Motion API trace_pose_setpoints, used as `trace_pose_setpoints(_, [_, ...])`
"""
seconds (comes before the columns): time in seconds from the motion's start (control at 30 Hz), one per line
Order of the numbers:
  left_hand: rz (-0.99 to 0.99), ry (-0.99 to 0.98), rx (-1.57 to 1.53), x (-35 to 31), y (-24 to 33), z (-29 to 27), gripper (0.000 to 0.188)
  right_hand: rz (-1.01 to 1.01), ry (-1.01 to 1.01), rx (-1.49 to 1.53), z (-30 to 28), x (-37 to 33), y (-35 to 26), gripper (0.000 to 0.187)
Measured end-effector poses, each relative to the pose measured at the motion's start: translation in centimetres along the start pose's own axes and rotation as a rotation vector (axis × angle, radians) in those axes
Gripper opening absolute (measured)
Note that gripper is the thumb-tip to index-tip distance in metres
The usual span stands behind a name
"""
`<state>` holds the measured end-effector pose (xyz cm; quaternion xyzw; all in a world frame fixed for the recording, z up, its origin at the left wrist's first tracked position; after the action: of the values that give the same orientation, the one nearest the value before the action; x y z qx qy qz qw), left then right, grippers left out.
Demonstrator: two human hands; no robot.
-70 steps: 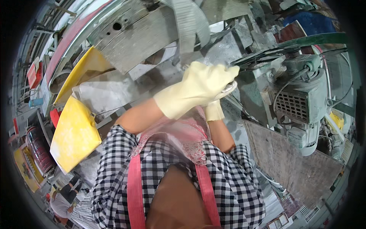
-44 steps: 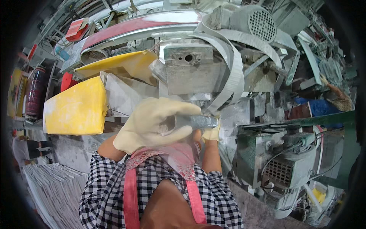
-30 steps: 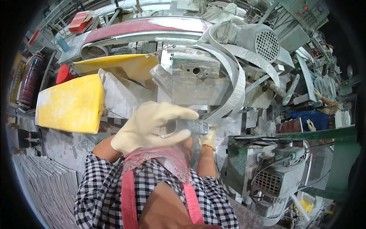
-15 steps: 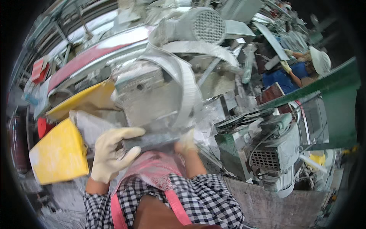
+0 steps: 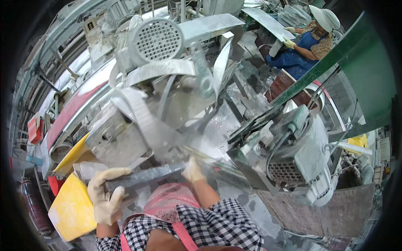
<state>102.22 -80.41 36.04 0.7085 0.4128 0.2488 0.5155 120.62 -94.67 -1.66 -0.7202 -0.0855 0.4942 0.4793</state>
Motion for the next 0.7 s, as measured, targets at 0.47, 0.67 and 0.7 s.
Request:
trace_pose_setpoints(0.47, [0.062, 0.132, 0.100, 1.2, 2.4, 6.5, 0.043, 0.056, -0.224, 0.928, 1.6, 2.1, 3.1, 0.059])
trace_pose_setpoints(0.67, [-0.006, 0.175, 0.043, 1.3, 2.6, 7.2, 0.042, 0.084, 0.266, 0.893, -5.3, 2.3, 0.7, 0.052])
trace_pose_setpoints(0.7, [-0.001, 0.167, 0.065, 1.4, 2.5, 7.3, 0.042, -0.156, 0.088, 0.616, -6.0, 1.6, -0.7, 0.057])
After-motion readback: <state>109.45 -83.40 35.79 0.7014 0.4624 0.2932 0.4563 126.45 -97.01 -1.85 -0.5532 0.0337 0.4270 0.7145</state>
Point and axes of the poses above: each hand's wrist, its own x-axis towards the middle knuckle, its own z-axis out of the palm, y = z × x, the point moved 4 cm from there along x, towards the middle knuckle, and after that the axes turned 10 degrees about -z, right-handed, at the moved point
